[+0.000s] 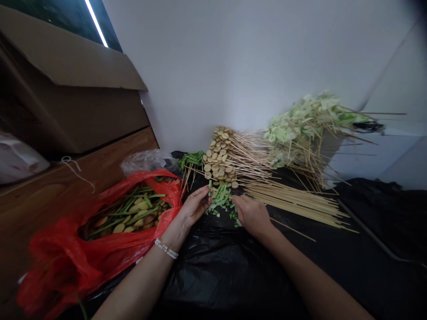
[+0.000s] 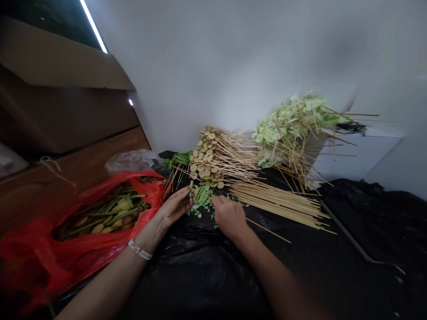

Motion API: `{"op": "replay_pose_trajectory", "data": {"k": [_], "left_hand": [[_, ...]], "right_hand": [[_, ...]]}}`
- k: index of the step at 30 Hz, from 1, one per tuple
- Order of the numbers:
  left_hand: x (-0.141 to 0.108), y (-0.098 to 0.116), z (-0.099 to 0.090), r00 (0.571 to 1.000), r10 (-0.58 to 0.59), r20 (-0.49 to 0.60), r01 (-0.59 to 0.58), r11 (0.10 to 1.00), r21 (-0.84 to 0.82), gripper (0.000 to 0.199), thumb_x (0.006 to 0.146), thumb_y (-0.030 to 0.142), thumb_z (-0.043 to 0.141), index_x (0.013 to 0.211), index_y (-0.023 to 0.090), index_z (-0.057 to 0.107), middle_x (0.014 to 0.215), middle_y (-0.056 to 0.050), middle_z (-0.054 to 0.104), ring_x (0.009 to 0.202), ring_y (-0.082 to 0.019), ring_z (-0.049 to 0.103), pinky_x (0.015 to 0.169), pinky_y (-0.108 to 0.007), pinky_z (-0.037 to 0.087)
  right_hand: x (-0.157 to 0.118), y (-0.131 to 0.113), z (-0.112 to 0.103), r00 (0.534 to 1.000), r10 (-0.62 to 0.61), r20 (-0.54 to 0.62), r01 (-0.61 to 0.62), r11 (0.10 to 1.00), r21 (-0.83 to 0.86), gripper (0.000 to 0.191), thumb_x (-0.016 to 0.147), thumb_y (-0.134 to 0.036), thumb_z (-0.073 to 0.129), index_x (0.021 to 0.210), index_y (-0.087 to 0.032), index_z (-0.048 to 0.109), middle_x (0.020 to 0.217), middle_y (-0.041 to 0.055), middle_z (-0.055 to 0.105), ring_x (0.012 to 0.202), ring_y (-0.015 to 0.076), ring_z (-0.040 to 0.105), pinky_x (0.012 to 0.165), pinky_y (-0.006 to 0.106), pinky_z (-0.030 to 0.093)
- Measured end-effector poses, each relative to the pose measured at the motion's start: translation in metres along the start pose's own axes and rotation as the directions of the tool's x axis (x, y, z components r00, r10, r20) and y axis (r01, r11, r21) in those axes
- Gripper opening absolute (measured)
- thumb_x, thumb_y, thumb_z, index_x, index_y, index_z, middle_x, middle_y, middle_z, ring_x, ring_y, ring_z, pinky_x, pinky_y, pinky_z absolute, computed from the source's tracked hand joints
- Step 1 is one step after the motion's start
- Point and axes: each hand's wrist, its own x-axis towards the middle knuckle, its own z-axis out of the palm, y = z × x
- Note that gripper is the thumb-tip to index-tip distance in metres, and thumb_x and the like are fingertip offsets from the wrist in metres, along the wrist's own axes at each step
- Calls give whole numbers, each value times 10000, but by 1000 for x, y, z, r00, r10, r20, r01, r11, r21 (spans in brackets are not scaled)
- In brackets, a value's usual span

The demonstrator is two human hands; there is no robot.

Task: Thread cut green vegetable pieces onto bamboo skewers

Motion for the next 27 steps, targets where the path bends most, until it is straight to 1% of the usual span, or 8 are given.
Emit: {"op": "replay_pose_trajectory", "data": {"k": [5, 11, 15, 18, 20, 23, 27], "left_hand": [[0, -1, 0, 1000, -4, 12, 4, 1000, -17, 135, 733, 85, 711, 860, 131, 705, 781, -38, 690, 674, -94, 619, 601, -179, 502], [-1, 1, 0, 1000, 1, 0, -1, 1000, -9, 119, 727, 76, 713, 837, 123, 714, 780, -50, 696, 675, -98, 624, 592, -175, 501], [-2, -1, 3, 999, 21, -24, -20, 999, 28, 129, 677, 73, 754, 795, 121, 729, 774, -57, 705, 663, -107, 616, 584, -187, 491], [-4, -7, 6, 998, 66, -23, -63, 994, 90, 156, 617, 77, 797, 756, 109, 733, 774, -57, 713, 664, -104, 616, 611, -190, 490], [-4, -9, 8, 996, 84, -19, -81, 992, 96, 165, 596, 81, 811, 736, 109, 730, 765, -48, 715, 669, -101, 620, 625, -188, 493], [-4, -8, 8, 997, 68, -29, -67, 997, 49, 155, 623, 68, 790, 758, 110, 728, 761, -44, 715, 678, -98, 627, 611, -173, 494], [-1, -2, 4, 999, 34, -43, -34, 999, -15, 111, 720, 41, 703, 808, 106, 723, 756, -53, 707, 654, -95, 629, 573, -163, 499]], "right_hand": [[0, 0, 0, 1000, -3, -8, 3, 1000, -14, 314, 940, -223, 354, 1077, -235, 636, 846, 22, 656, 730, 138, 591, 587, 243, 313], [0, 0, -1, 1000, -1, -6, 1, 1000, -10, 317, 944, -220, 351, 1079, -234, 637, 839, 20, 653, 741, 138, 597, 588, 249, 312], [0, 0, 0, 1000, -3, -4, 3, 1000, -14, 314, 946, -227, 354, 1083, -235, 636, 838, 21, 653, 726, 137, 594, 585, 251, 306], [-1, -2, -2, 1000, -4, -8, 4, 1000, -19, 313, 954, -227, 345, 1060, -235, 639, 823, 18, 650, 713, 134, 589, 572, 253, 289], [-1, -3, -3, 1000, 0, -15, -1, 1000, -25, 313, 957, -228, 341, 1048, -233, 641, 817, 19, 648, 702, 132, 584, 567, 255, 281], [-1, -3, -5, 999, 4, -31, -5, 999, -33, 306, 951, -228, 354, 1055, -235, 641, 828, 22, 647, 705, 133, 579, 573, 258, 281], [-1, -2, -4, 1000, 0, -29, -1, 999, -32, 301, 944, -224, 362, 1049, -235, 644, 819, 20, 644, 705, 133, 579, 577, 265, 280]]}}
